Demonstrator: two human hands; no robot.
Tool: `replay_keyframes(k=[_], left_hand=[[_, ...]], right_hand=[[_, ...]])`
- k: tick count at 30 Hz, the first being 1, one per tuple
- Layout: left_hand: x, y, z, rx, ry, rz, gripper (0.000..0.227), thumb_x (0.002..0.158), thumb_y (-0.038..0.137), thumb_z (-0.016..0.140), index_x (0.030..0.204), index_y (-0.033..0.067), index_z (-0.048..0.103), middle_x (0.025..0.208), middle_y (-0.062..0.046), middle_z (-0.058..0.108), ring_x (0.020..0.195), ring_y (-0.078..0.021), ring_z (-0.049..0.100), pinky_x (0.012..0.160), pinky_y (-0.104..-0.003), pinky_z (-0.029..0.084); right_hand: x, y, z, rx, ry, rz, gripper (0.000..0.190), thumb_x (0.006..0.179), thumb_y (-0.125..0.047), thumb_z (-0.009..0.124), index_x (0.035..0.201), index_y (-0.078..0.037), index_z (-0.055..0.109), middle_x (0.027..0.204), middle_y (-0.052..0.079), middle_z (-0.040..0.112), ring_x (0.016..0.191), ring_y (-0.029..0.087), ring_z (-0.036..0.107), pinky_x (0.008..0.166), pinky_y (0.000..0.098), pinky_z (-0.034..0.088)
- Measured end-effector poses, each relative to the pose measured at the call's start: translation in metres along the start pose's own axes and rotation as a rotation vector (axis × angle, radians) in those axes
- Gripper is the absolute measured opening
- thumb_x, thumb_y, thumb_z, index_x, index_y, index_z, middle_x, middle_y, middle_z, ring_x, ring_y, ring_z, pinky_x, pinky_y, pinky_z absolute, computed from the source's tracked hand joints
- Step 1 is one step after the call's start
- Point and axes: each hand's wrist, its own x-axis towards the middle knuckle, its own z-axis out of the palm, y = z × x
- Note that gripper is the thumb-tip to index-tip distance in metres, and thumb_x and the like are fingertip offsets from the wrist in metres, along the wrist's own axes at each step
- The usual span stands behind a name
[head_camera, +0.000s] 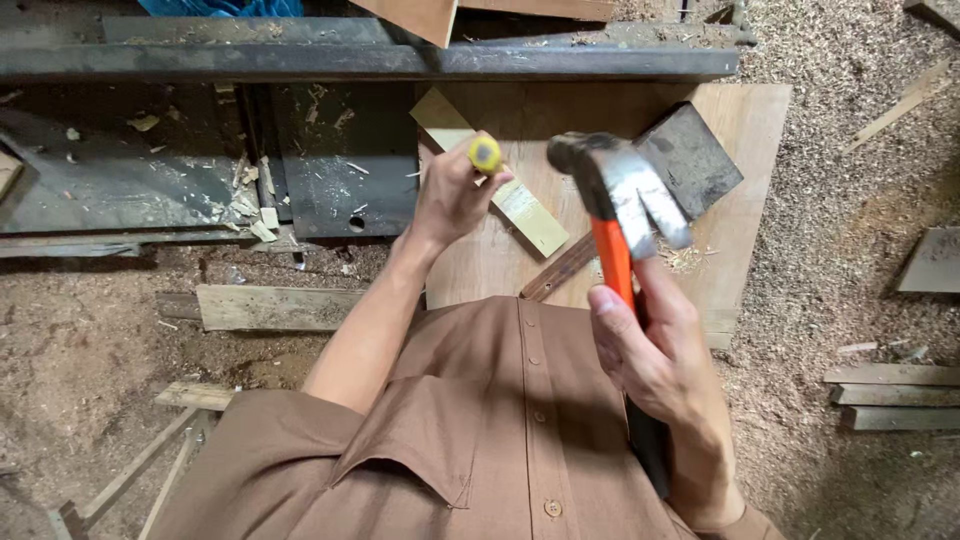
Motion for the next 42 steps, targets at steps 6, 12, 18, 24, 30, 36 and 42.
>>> replay_keyframes(k=[6, 12, 18, 24, 30, 36, 42], left_hand=[[-0.005, 0.015, 0.008, 0.036, 0.018, 0.136, 0.022, 0.089, 0.001, 0.076, 0.105, -0.0001, 0.06, 0.094, -0.016, 0.065, 0.087, -0.036, 0.068, 0.072, -0.04, 0.054], [-0.007, 0.013, 0.012, 0.092, -0.036, 0.051, 0.025, 0.09, 0.004, 0.079, 0.107, -0.0002, 0.061, 0.093, -0.017, 0.065, 0.084, -0.035, 0.068, 0.071, -0.041, 0.053], [-0.009, 0.021, 0.018, 0.071, -0.038, 0.135, 0.024, 0.085, -0.009, 0.07, 0.106, 0.0017, 0.064, 0.096, -0.015, 0.067, 0.09, -0.033, 0.071, 0.077, -0.038, 0.056], [-0.012, 0.017, 0.023, 0.073, -0.043, 0.204, 0.026, 0.082, -0.011, 0.074, 0.104, 0.0021, 0.068, 0.101, -0.014, 0.071, 0.094, -0.0295, 0.074, 0.08, -0.035, 0.06], [-0.009, 0.012, 0.026, 0.131, -0.024, 0.078, 0.02, 0.084, -0.007, 0.079, 0.1, -0.0008, 0.068, 0.091, -0.014, 0.071, 0.084, -0.0268, 0.074, 0.075, -0.036, 0.06], [-0.012, 0.012, 0.019, 0.112, 0.012, 0.171, 0.024, 0.085, -0.004, 0.076, 0.108, -0.0011, 0.068, 0.094, -0.013, 0.072, 0.086, -0.0254, 0.074, 0.073, -0.036, 0.06], [-0.012, 0.016, 0.022, 0.132, -0.015, 0.082, 0.022, 0.087, 0.003, 0.083, 0.1, -0.0003, 0.065, 0.085, -0.013, 0.07, 0.076, -0.0252, 0.072, 0.066, -0.038, 0.055]], right_hand=[[0.013, 0.005, 0.011, -0.101, -0.075, 0.059, 0.059, 0.104, -0.017, 0.048, 0.16, -0.014, 0.033, 0.061, -0.007, 0.041, 0.046, 0.003, 0.039, 0.038, 0.0205, 0.034], [-0.013, 0.0, 0.001, -0.029, -0.068, -0.025, 0.053, 0.109, -0.021, 0.039, 0.162, -0.015, 0.034, 0.06, -0.006, 0.041, 0.046, 0.005, 0.038, 0.04, 0.02, 0.033], [-0.001, 0.015, 0.002, -0.187, -0.121, -0.062, 0.059, 0.107, -0.019, 0.041, 0.165, -0.021, 0.026, 0.062, -0.005, 0.04, 0.05, 0.005, 0.039, 0.044, 0.0209, 0.037], [-0.026, 0.018, -0.01, 0.019, -0.207, -0.12, 0.058, 0.108, -0.018, 0.041, 0.165, -0.018, 0.026, 0.065, -0.006, 0.041, 0.053, 0.005, 0.04, 0.046, 0.0217, 0.037], [-0.007, 0.013, -0.002, -0.254, -0.169, -0.202, 0.056, 0.11, -0.02, 0.042, 0.164, -0.015, 0.027, 0.064, -0.006, 0.044, 0.054, 0.004, 0.045, 0.049, 0.0195, 0.044], [-0.037, 0.031, -0.015, -0.003, -0.198, -0.15, 0.059, 0.108, -0.019, 0.042, 0.165, -0.015, 0.025, 0.063, -0.006, 0.04, 0.051, 0.004, 0.039, 0.043, 0.0206, 0.036], [-0.036, 0.03, -0.01, 0.023, -0.111, -0.119, 0.059, 0.108, -0.019, 0.046, 0.164, -0.011, 0.028, 0.066, -0.006, 0.041, 0.051, 0.004, 0.039, 0.042, 0.0198, 0.036]])
